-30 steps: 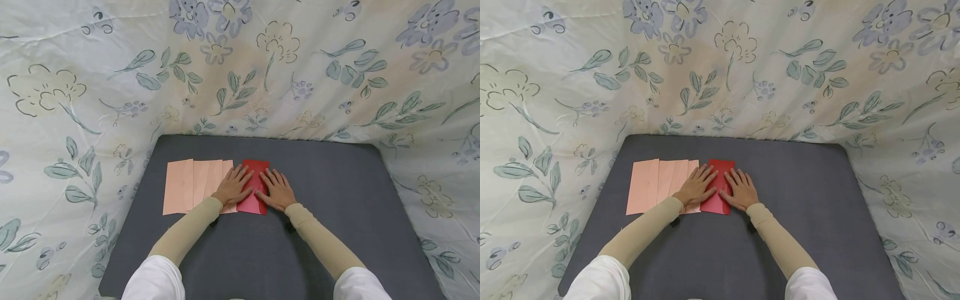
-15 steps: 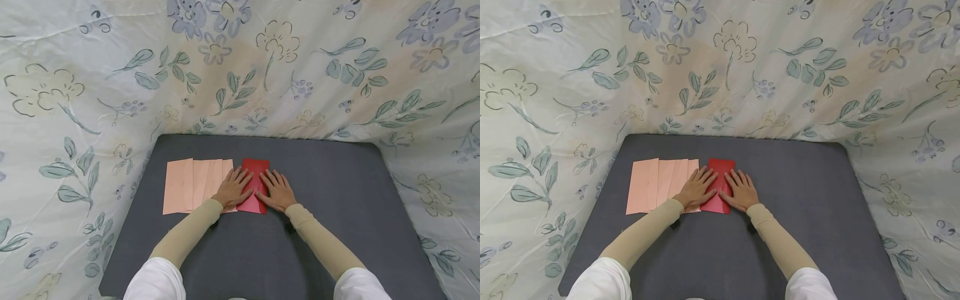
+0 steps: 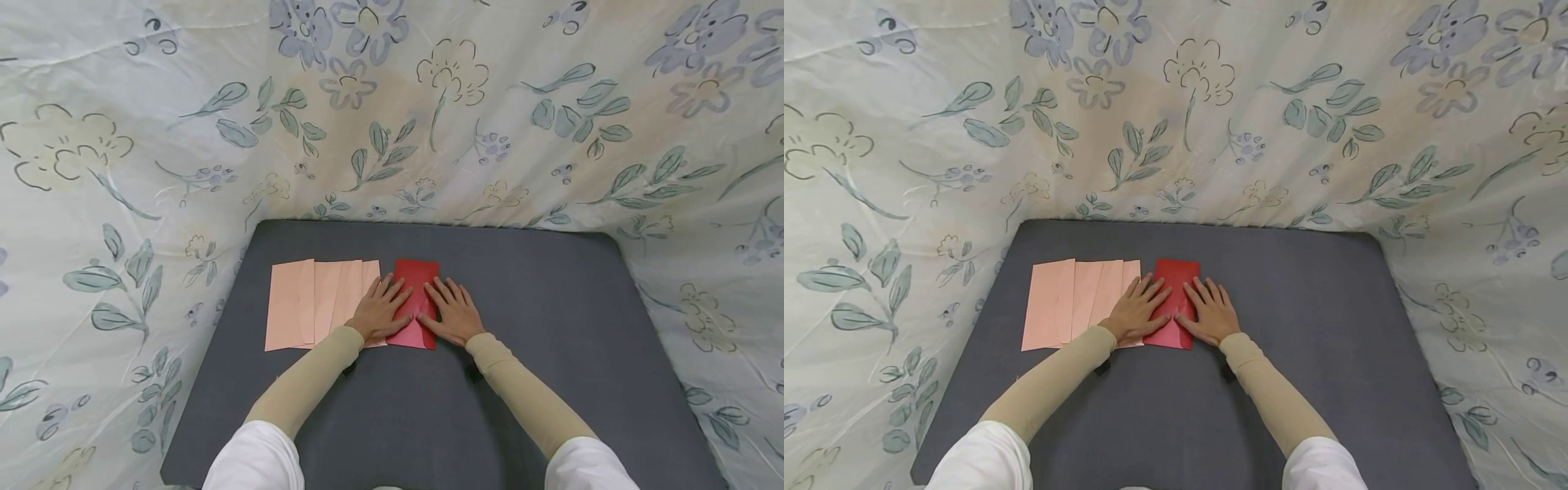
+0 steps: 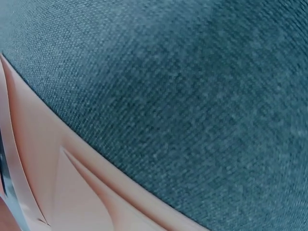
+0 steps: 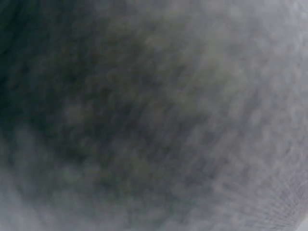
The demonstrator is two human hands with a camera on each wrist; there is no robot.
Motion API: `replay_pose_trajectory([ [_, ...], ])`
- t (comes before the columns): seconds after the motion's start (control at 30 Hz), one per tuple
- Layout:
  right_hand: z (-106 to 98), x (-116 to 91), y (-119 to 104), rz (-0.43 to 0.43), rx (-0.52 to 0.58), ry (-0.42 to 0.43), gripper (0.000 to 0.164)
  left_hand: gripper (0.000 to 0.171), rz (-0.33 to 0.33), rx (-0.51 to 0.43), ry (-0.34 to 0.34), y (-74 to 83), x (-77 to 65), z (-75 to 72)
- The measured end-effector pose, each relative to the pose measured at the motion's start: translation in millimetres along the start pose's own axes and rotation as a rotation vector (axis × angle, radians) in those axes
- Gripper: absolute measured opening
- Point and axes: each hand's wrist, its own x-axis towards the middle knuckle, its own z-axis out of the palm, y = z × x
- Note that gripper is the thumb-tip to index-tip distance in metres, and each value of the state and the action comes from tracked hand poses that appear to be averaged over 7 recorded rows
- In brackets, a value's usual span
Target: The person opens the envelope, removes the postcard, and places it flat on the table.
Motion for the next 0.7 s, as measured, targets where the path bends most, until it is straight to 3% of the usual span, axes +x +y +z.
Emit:
replay_pose_trajectory([
  [0.7,0,-9,8,-0.052,-0.029,-0.016,0.084,0.075,-0.061,-0.008,-0.010,25.3,-2.2,7.7],
])
